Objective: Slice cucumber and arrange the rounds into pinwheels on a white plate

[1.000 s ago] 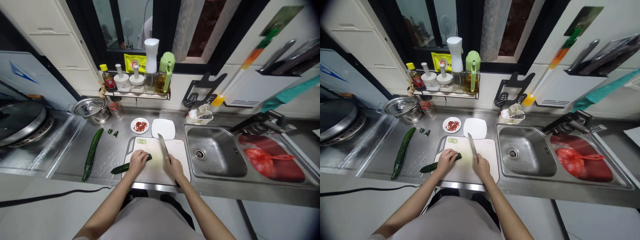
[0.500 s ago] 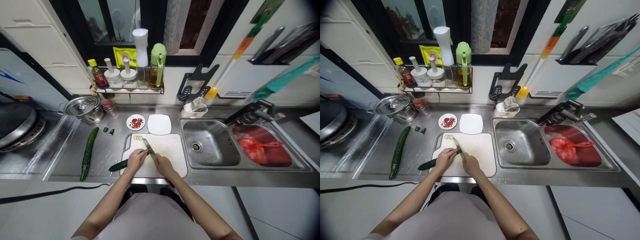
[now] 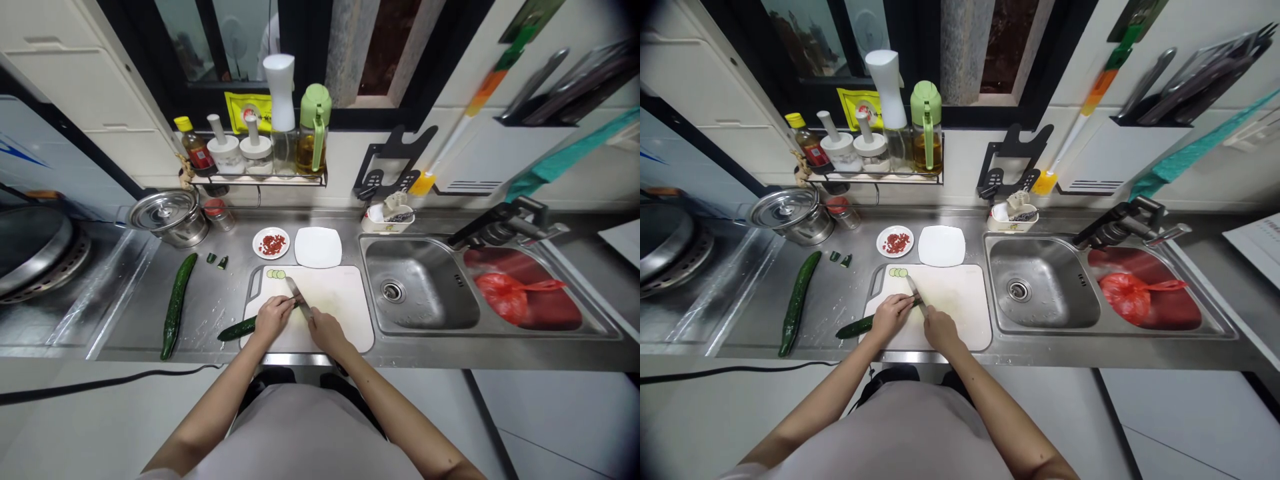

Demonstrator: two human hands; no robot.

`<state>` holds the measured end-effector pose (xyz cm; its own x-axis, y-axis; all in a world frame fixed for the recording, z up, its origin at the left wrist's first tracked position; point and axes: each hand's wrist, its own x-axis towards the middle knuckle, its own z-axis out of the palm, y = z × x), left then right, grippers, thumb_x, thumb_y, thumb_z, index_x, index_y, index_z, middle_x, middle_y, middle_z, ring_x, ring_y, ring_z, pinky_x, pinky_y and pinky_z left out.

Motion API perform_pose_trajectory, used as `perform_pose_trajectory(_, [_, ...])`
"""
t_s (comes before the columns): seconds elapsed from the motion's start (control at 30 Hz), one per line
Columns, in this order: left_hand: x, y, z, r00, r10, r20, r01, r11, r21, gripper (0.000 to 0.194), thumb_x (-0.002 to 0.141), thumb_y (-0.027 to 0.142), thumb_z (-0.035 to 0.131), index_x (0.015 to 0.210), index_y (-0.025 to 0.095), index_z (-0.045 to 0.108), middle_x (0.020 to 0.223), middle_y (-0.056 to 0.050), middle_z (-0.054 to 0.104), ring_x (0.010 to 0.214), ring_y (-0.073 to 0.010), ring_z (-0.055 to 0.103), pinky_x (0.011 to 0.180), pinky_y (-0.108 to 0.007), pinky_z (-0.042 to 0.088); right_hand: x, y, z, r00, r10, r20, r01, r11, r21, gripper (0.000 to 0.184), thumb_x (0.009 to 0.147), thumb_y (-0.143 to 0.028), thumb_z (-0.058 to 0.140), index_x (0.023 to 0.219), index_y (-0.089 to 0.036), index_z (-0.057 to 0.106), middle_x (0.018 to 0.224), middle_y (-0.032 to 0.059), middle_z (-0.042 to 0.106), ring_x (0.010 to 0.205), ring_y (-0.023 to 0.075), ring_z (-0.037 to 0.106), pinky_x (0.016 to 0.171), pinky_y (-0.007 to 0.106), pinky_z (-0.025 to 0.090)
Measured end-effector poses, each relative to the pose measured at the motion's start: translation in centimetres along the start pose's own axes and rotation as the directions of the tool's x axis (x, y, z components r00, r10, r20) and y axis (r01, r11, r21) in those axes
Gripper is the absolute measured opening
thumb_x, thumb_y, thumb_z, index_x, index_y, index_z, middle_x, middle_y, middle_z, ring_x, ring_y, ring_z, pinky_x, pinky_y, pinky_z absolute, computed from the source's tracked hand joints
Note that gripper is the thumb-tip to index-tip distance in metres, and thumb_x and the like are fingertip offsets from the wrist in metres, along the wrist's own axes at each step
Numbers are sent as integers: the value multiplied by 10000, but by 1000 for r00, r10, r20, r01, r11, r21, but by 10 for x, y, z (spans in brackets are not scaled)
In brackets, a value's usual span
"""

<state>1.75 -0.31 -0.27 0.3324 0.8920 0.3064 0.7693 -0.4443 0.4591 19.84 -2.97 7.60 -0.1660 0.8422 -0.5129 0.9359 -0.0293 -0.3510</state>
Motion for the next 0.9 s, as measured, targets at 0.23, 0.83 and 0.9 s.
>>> perform_pose_trajectory(0.23, [1,1,0,1000,-12,10,12,1000,-14,222,942,287,521,963,241,737,987,-46,704,918,-163,606,810,-292,502,-6,-2,1,999,25,41,-25,1000,-17,341,945,-199,349,1237,-113,503,1042,165,679,945,250,647,728,304,401])
perform_pose_trajectory(0.83, [4,-2,-1,999,14,48,-13,1000,-19,244,954,292,488,975,233,724,991,-50,701,922,-163,603,827,-297,501,-5,-9,0,997,50,56,-48,998,-52,326,932,-162,358,1212,-116,518,1046,172,679,992,249,646,764,313,430])
perform_pose_trajectory(0.9, [4,-2,-1,999,12,53,-11,1000,-21,245,954,292,488,966,233,725,989,-51,700,923,-165,603,826,-301,502,-8,-8,2,997,51,61,-48,998,-46,319,933,-160,355,1200,-119,526,1028,167,683,987,250,648,763,315,432])
